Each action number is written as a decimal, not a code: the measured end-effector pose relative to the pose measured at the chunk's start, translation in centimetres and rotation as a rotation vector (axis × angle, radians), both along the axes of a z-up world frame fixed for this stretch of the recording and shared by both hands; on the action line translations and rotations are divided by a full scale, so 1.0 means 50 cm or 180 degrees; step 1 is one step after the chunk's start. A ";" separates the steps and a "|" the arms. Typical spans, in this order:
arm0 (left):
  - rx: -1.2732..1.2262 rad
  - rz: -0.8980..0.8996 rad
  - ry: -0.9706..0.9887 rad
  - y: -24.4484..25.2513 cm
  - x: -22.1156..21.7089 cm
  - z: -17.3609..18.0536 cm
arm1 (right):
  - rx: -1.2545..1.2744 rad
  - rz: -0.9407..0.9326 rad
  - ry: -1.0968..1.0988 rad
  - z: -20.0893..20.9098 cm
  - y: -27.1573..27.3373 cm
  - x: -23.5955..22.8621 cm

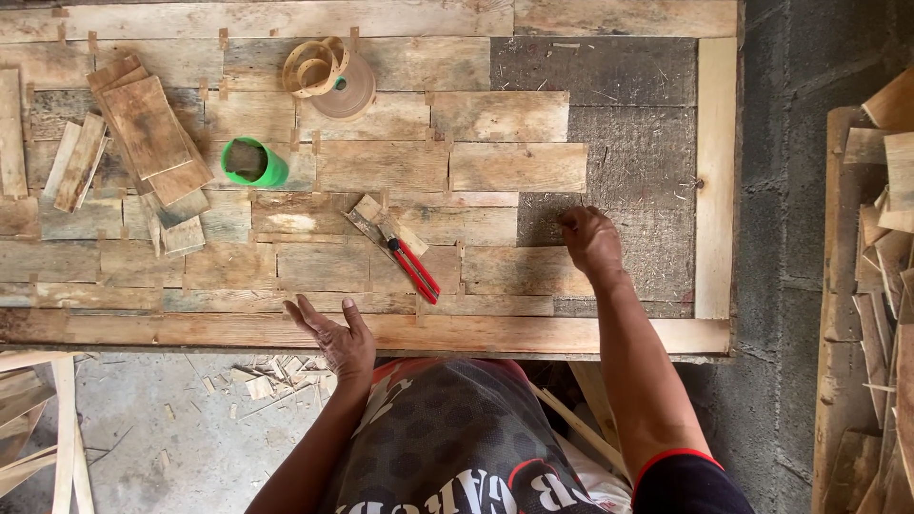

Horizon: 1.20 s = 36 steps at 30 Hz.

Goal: The person is cutting and fitting small wooden pieces to create a larger wooden panel.

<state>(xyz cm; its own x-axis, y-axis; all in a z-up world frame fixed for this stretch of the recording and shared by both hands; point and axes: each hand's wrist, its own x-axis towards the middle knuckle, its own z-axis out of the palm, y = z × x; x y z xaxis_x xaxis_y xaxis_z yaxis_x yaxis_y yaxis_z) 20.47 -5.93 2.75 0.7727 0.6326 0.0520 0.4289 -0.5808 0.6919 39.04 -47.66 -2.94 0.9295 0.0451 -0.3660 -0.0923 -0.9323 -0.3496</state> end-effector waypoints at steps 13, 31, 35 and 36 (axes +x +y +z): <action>0.0074 -0.0457 0.0110 0.003 -0.012 -0.007 | -0.0675 0.0415 -0.0437 0.015 0.063 -0.006; 0.0279 -0.0282 0.0129 0.012 -0.069 0.007 | 0.0829 -0.1405 -0.0595 0.060 -0.076 0.233; 0.0413 -0.0255 0.0026 0.016 -0.079 0.005 | 0.0090 -0.1235 -0.0268 0.033 -0.057 0.261; 0.0428 -0.0278 -0.0039 0.015 -0.080 0.003 | -0.0207 -0.1214 -0.0165 0.022 -0.057 0.267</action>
<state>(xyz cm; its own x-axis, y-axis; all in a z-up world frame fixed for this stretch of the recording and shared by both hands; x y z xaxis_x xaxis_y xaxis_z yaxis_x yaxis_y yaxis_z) 16.49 -5.16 2.91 0.8233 0.5497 0.1414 0.3647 -0.7032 0.6103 52.41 -50.50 -1.87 0.8925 -0.3289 -0.3087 -0.4203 -0.8549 -0.3042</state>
